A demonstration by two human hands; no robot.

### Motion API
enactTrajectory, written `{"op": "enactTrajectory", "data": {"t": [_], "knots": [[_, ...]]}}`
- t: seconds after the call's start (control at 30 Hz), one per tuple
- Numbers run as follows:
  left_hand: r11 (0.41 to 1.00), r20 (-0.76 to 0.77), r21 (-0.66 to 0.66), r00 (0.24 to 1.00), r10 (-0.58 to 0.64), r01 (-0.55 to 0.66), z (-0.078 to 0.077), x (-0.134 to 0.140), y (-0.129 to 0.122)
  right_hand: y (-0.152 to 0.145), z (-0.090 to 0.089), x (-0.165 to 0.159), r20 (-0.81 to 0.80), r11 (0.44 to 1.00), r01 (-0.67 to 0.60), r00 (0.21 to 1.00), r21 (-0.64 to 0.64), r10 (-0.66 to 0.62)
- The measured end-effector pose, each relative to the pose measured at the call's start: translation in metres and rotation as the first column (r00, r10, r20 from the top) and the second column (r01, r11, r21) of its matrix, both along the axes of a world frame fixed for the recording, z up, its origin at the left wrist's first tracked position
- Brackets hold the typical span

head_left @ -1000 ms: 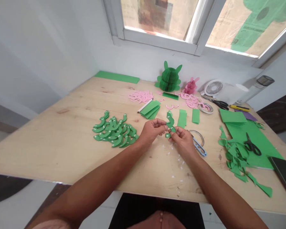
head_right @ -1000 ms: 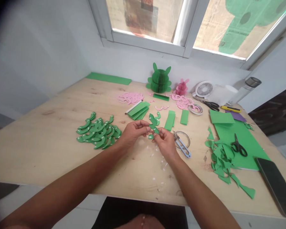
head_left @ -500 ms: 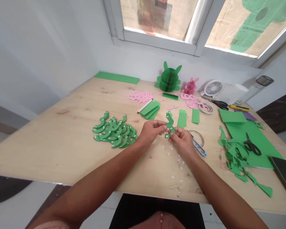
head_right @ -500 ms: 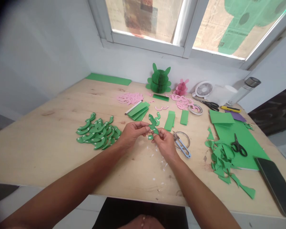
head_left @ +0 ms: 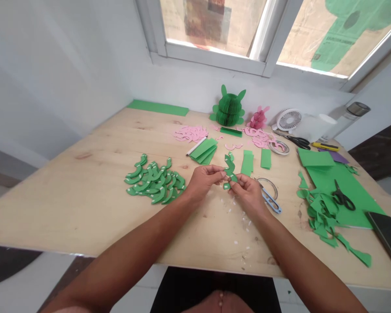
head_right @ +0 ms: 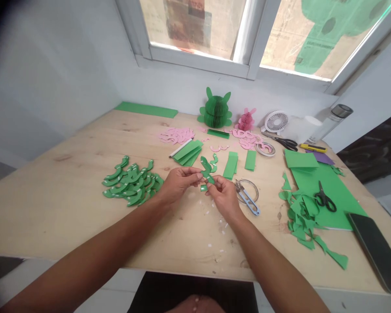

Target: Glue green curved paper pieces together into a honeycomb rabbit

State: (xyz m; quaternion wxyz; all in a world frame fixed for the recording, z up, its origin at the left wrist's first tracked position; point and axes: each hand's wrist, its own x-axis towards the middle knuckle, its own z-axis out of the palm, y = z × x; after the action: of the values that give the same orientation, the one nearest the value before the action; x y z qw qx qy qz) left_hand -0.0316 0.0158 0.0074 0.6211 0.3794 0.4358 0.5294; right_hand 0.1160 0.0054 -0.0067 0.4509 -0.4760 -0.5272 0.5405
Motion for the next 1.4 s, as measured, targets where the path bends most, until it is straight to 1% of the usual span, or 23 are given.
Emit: {"op": "enactTrajectory", "data": {"t": [0.2, 0.33, 0.47, 0.67, 0.87, 1.07, 1.27, 1.4], "knots": [[1.000, -0.006, -0.013, 1.000, -0.006, 0.005, 0.0031, -0.0005, -0.0005, -0.0021, 0.0051, -0.0019, 0.006, 1.000, 0.003, 1.000, 0.007, -0.003], [1.000, 0.003, -0.023, 1.000, 0.018, -0.018, 0.0034, -0.0009, 0.0004, -0.0026, 0.0066, -0.0023, 0.006, 0.999, -0.003, 1.000, 0.034, 0.003], [1.000, 0.013, -0.028, 1.000, 0.013, -0.013, 0.0021, -0.0018, 0.0016, -0.0027, 0.0056, -0.0015, 0.038, 0.997, -0.013, 0.999, 0.072, 0.011], [0.997, 0.081, -0.078, 0.997, 0.003, 0.003, 0.0008, -0.0023, 0.0017, -0.0034, 0.0041, -0.0002, 0.110, 0.995, -0.008, 0.994, 0.101, -0.003], [0.996, 0.078, -0.094, 0.997, -0.003, 0.011, 0.0006, -0.0024, 0.0016, -0.0030, 0.0025, 0.0005, 0.135, 0.994, 0.007, 0.991, 0.110, -0.022], [0.995, 0.098, -0.098, 0.995, 0.006, 0.003, 0.0010, -0.0028, 0.0017, -0.0039, 0.0044, 0.0002, 0.122, 0.996, -0.015, 0.992, 0.088, 0.004], [0.995, 0.172, -0.102, 0.985, 0.000, 0.018, 0.0045, -0.0025, 0.0000, -0.0062, 0.0079, -0.0014, 0.057, 0.998, -0.036, 0.998, 0.044, 0.033], [0.995, 0.218, -0.089, 0.976, -0.014, 0.034, 0.0060, -0.0005, -0.0029, -0.0052, 0.0051, -0.0021, 0.043, 0.999, -0.045, 0.998, 0.022, 0.044]]}}
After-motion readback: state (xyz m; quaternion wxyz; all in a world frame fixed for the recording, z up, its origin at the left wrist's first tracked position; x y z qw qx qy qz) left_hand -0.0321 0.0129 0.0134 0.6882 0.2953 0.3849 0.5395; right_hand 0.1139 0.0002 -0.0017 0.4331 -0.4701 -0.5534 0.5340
